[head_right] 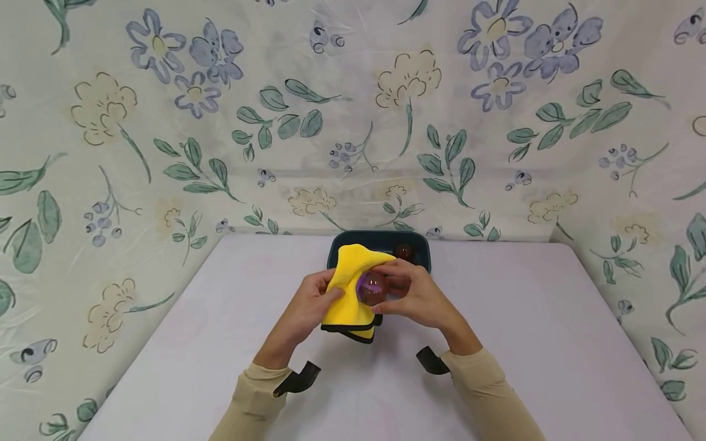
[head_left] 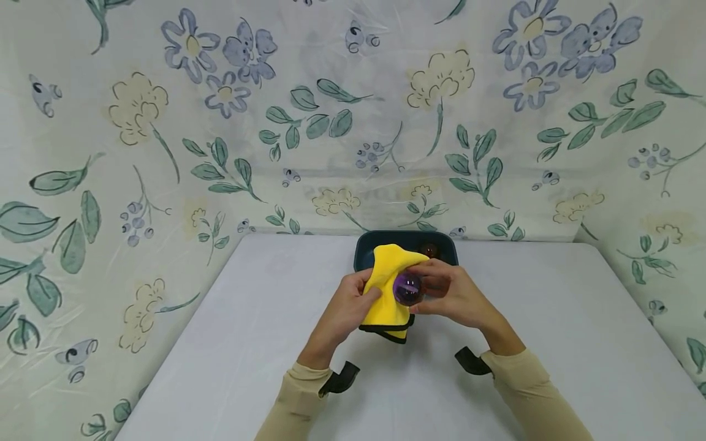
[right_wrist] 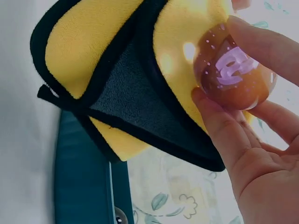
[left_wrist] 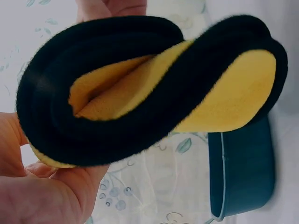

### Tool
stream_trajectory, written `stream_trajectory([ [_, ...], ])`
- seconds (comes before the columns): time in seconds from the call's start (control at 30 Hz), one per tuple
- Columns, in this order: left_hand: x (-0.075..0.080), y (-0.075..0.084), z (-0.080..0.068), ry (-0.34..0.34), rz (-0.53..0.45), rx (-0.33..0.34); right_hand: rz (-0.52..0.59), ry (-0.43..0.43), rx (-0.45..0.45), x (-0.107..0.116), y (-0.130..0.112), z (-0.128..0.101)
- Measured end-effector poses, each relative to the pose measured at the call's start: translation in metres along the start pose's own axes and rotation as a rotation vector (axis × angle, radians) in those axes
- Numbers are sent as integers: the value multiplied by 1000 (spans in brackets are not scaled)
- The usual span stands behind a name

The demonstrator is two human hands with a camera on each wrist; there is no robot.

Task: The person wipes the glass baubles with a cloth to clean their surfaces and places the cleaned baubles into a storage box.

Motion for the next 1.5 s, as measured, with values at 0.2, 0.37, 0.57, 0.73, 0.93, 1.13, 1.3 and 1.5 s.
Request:
stream_trajectory([
  [0.2,-2,-1,0,-28,-15,13,-8,43,40,0,-2,-2],
  [0.37,-1,-1,0,-54,-36,26,-14,88,53,1,-3,-3],
  [0.57,-1,0,1,-65,-41,24,-72,134,62,3,-3,-2],
  [0.73,-2,0,0,-48,-54,28,-101,171,57,6,0,-1],
  [0.93,-3,1,-1,-26,-61,25,-136,194,67,9,3,0],
  [1.13,-3,2,-1,-12,-56,21,-133,188,31,10,8,1],
  [1.3,-3,3,-2,12,-63,23,-132,174,-3,11,10,1],
  [1.5,-4,4,-2,21,-82,-4,-151,133,-34,11,11,1],
])
Point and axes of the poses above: each hand's wrist, its own z-axis towards the middle knuckle, its own x-axis out of the back of the hand, y = z × x, the point moved 4 cm from there along z, towards the middle knuckle, and after that the axes turned 11 degrees about -y, right-handed, at the moved point
